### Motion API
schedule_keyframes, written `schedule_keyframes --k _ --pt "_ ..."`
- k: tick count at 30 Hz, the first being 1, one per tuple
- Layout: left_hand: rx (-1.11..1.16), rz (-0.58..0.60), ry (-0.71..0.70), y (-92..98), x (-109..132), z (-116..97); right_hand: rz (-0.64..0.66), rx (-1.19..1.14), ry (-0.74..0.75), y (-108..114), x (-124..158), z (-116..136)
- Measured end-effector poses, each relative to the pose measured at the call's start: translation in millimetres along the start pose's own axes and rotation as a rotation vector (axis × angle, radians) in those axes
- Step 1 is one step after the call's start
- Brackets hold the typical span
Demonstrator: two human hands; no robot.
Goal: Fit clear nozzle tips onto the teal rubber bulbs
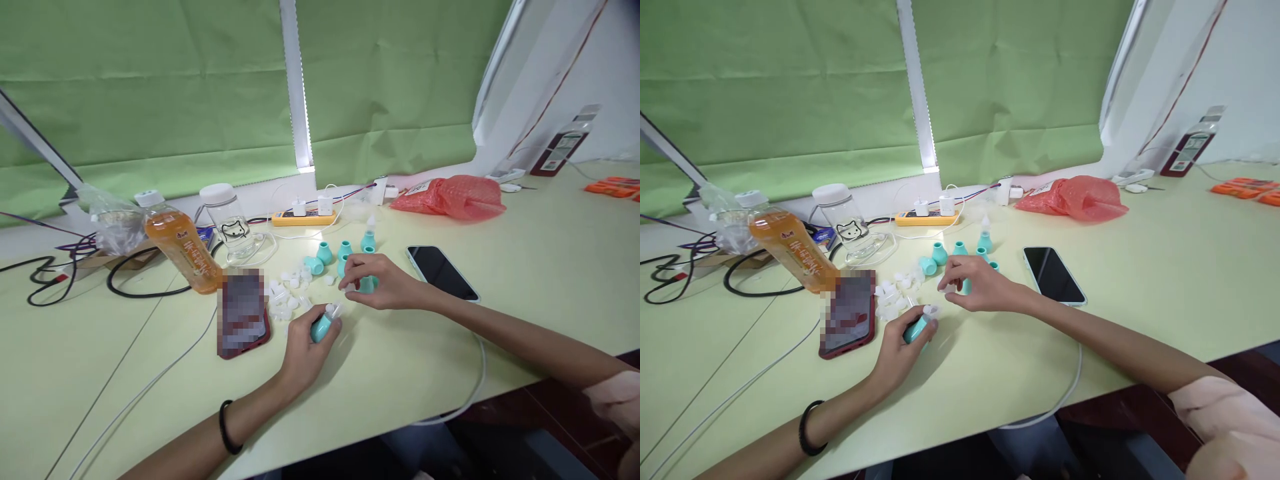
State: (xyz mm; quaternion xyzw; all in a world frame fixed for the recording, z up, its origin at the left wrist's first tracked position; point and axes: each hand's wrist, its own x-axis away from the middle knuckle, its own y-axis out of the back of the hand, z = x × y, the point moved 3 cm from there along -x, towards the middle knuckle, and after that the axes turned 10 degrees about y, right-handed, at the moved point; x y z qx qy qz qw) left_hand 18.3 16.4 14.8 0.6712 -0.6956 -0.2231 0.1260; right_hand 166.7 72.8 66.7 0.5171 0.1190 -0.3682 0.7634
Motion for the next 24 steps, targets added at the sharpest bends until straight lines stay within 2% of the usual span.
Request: schedule_keyframes --k 4,8,14,24 --pt "0.001 -0.01 -0.004 0.9 0 -1 -0.065 -0.528 -0.176 -5 8 -7" --pt "0.013 0.006 -0.019 1.5 0 -2 -0.102 -0.757 -0.282 -11 10 -14" --pt "0.022 0.021 -0.06 1.8 2 -4 -0.12 -0.796 -0.359 -14 14 -18" --pt "-0.198 -0.035 -0.212 1.1 6 -3 0.005 -0.596 -0.477 -10 17 -13"
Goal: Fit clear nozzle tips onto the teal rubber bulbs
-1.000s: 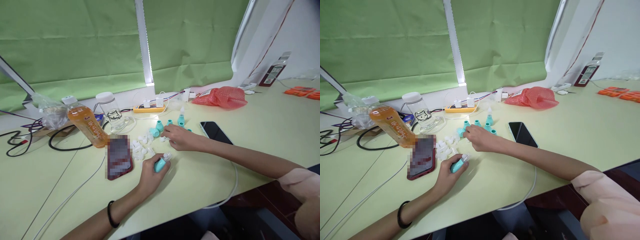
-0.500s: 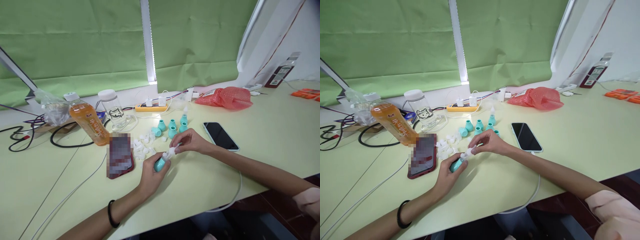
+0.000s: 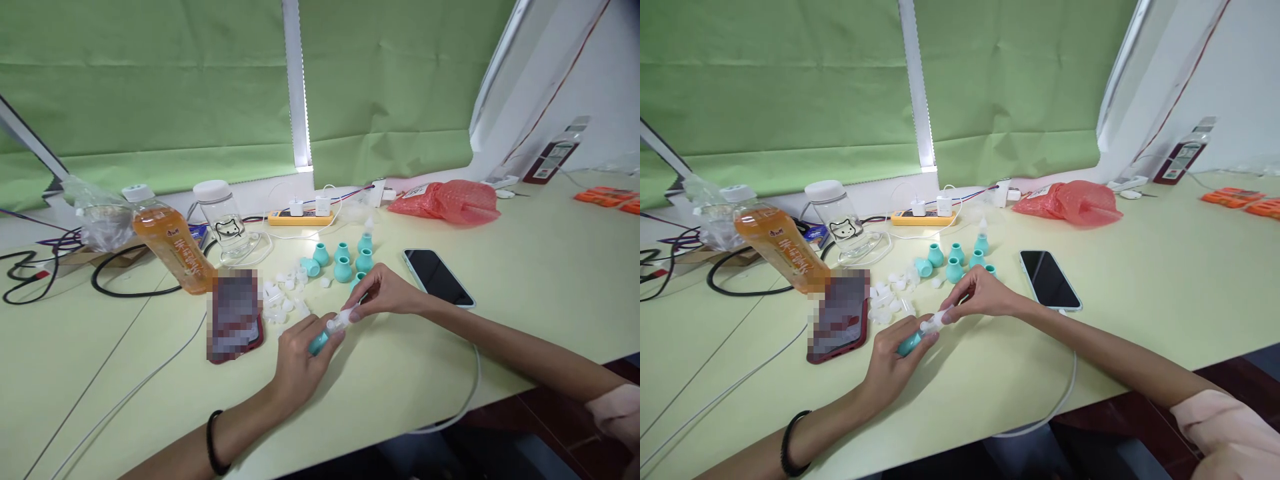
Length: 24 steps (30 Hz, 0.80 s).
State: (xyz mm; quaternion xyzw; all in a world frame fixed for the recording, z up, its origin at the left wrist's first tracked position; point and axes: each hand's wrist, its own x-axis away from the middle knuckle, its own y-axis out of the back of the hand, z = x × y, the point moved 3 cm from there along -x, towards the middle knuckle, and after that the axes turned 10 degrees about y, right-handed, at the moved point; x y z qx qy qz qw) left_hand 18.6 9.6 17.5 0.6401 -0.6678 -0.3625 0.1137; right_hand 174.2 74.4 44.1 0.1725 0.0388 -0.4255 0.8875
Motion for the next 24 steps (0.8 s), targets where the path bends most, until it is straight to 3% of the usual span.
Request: schedule_keyframes --k 6,13,20,24 --pt "0.022 -0.018 -0.01 -0.3 0 2 -0.125 -0.066 0.056 -5 2 -8" --pt "0.057 -0.059 -0.042 1.7 2 -1 -0.128 -0.218 0.012 -12 1 -17" --pt "-0.07 -0.097 -0.129 0.2 6 -2 -0.032 -0.305 -0.097 -13 0 -20" --pt "0.005 -0.071 -0.101 1.8 4 -5 -0.108 -0.318 -0.086 -17 4 -19"
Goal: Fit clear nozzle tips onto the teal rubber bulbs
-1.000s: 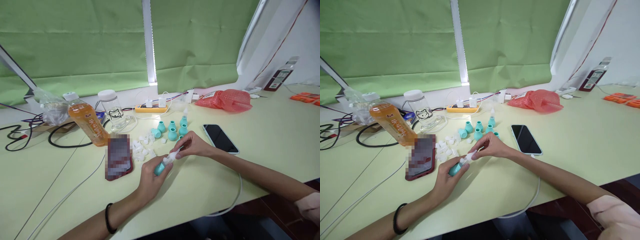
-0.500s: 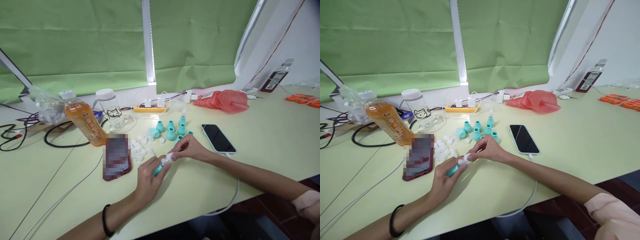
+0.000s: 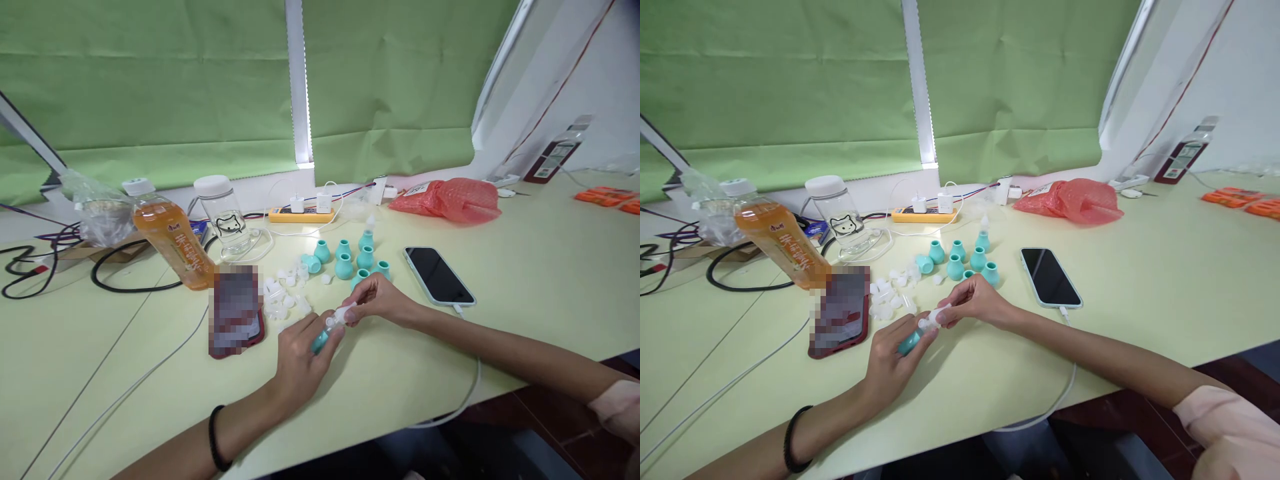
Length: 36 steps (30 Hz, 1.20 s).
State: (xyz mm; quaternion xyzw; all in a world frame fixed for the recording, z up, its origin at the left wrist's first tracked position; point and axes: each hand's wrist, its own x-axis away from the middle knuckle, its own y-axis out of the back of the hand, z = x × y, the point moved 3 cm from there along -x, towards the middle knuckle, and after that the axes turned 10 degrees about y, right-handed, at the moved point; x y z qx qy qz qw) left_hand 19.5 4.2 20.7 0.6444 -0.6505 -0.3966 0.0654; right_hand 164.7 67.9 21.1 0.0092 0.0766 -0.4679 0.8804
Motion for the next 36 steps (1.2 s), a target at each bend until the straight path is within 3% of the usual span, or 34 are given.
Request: schedule_keyframes --k 3,6,10,13,15,17,18,23,31,36 --pt "0.123 0.041 0.073 1.0 -2 1 -0.079 0.052 0.081 -8 3 13" --pt "0.237 0.042 0.097 1.5 -1 4 -0.131 0.211 0.218 -9 -1 49" --pt "0.35 -0.009 0.114 1.3 0 10 -0.325 0.516 0.519 20 -29 114" --pt "0.353 0.01 0.136 -0.5 -1 10 -0.426 0.776 0.607 51 -66 135" --pt "0.312 0.032 0.095 -0.7 -2 7 -0.463 1.054 0.551 68 -91 128" --pt "0.265 0.054 0.012 -0.4 -1 3 -0.399 1.351 0.36 80 -112 107" --pt "0.243 0.064 -0.033 -0.2 0 1 -0.38 1.386 0.312 84 -119 96" --pt "0.148 0.086 -0.144 -1.5 3 -3 -0.305 1.443 0.193 96 -132 63" --pt "0.064 0.096 -0.174 -3.3 3 -5 -0.282 1.484 0.205 106 -129 66" --pt "0.001 0.116 -0.22 -4.8 4 -6 -0.36 1.499 0.321 89 -115 71"
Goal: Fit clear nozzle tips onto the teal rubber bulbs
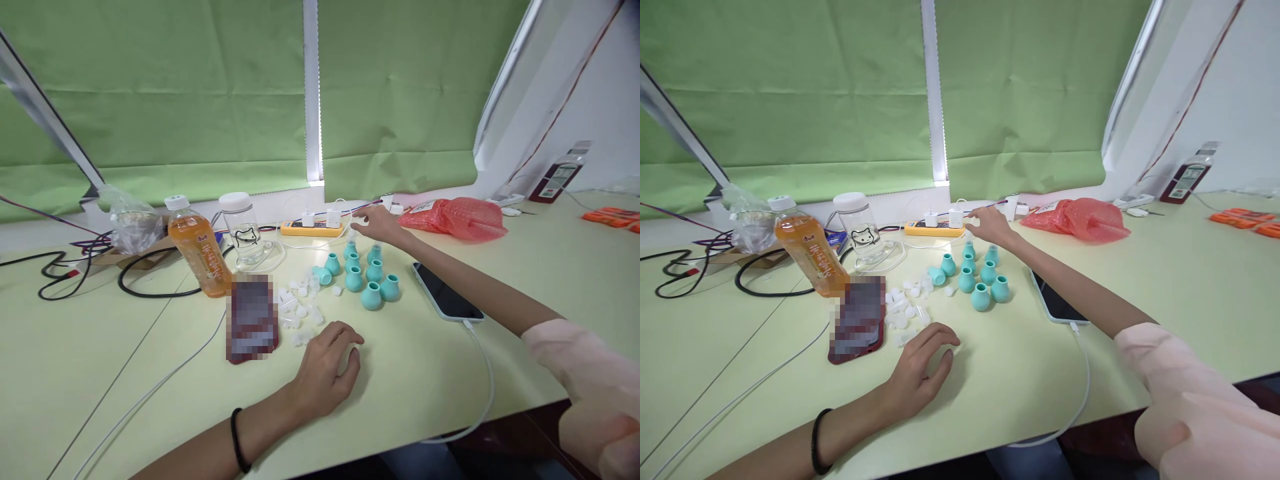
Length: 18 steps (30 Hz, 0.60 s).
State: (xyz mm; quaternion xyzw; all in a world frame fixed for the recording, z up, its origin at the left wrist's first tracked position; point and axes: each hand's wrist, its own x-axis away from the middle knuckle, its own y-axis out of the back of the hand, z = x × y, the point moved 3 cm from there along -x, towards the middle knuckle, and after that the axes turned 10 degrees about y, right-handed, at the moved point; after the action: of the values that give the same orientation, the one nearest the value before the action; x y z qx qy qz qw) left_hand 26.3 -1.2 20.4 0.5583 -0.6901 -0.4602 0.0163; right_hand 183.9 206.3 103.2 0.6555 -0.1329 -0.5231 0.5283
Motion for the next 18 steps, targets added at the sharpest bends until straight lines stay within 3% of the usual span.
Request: schedule_keyframes --k 2,4,6,8,13,18 --pt "-0.039 0.023 -0.039 -1.5 1 -1 -0.079 0.001 0.066 8 14 20" --pt "-0.085 0.045 -0.086 -3.3 2 -2 -0.128 -0.084 0.325 15 36 50" --pt "-0.132 0.063 -0.131 -5.3 2 -3 0.058 -0.153 0.59 13 62 80" --pt "-0.177 0.078 -0.173 -7.4 3 -4 0.226 -0.169 0.701 7 85 102" --pt "-0.292 0.129 -0.324 -12.4 8 -7 0.403 -0.201 0.672 -17 104 125" --pt "-0.31 0.078 -0.344 -10.7 8 -6 0.429 -0.179 0.662 -36 105 130"
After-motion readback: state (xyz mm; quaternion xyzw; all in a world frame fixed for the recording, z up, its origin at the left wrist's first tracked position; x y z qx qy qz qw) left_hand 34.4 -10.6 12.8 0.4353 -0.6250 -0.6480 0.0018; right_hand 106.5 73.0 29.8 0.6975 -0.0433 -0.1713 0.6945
